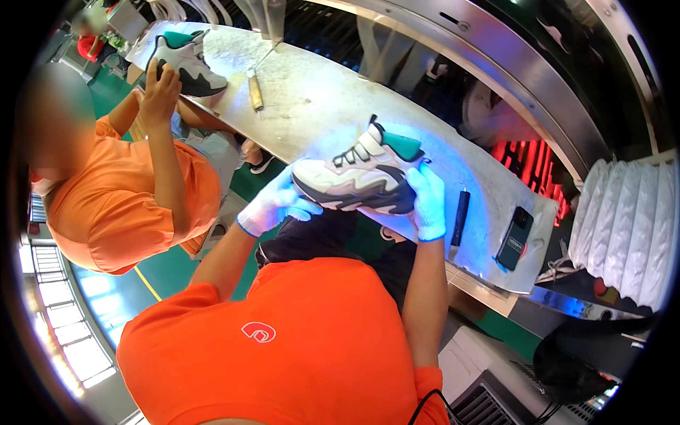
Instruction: The person cleans a white and black sneaker using a small brush and a cloth. They scrub the sole and upper parts of the shoe, wipe it down, and inspect the surface repeatedly. The task involves handling the shoe with gloved hands and using tools to remove dirt.
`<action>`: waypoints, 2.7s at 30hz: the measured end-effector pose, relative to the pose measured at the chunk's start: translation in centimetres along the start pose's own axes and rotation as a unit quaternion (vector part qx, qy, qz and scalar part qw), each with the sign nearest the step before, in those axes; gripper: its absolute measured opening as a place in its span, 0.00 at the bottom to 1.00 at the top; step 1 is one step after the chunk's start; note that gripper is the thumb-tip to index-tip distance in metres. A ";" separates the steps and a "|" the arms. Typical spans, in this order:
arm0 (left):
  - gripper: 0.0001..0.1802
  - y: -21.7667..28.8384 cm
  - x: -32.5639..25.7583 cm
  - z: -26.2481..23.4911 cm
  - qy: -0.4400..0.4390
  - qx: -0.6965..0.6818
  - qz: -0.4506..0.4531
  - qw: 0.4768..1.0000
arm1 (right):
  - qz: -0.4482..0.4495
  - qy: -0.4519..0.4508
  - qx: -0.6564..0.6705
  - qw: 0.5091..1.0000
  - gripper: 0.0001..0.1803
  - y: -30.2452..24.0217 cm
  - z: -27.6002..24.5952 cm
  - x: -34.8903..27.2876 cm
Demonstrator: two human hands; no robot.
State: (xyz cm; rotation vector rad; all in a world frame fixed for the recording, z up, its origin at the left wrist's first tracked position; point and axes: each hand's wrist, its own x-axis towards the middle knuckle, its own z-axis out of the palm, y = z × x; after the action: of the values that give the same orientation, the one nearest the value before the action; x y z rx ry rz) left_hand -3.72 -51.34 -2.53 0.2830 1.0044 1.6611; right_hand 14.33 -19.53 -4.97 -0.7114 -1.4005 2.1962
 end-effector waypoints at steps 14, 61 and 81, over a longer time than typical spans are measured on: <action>0.53 0.0 0.7 2.3 0.168 0.104 0.057 0.979 | -0.010 -0.042 0.053 0.998 0.06 0.5 -0.4 -1.0; 0.53 1.5 4.8 7.6 0.109 0.327 0.293 0.892 | -0.344 0.006 -0.441 0.829 0.35 6.4 -1.4 -11.1; 0.43 -1.6 9.2 11.9 0.027 -0.063 0.068 0.995 | 0.003 0.047 0.019 0.999 0.36 -1.4 0.7 -12.2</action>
State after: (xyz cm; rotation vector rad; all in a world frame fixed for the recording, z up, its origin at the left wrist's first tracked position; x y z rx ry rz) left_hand 1.80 -37.61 0.72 0.2280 0.9318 1.8560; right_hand 23.43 -26.87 -1.11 -0.7964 -1.3086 2.1590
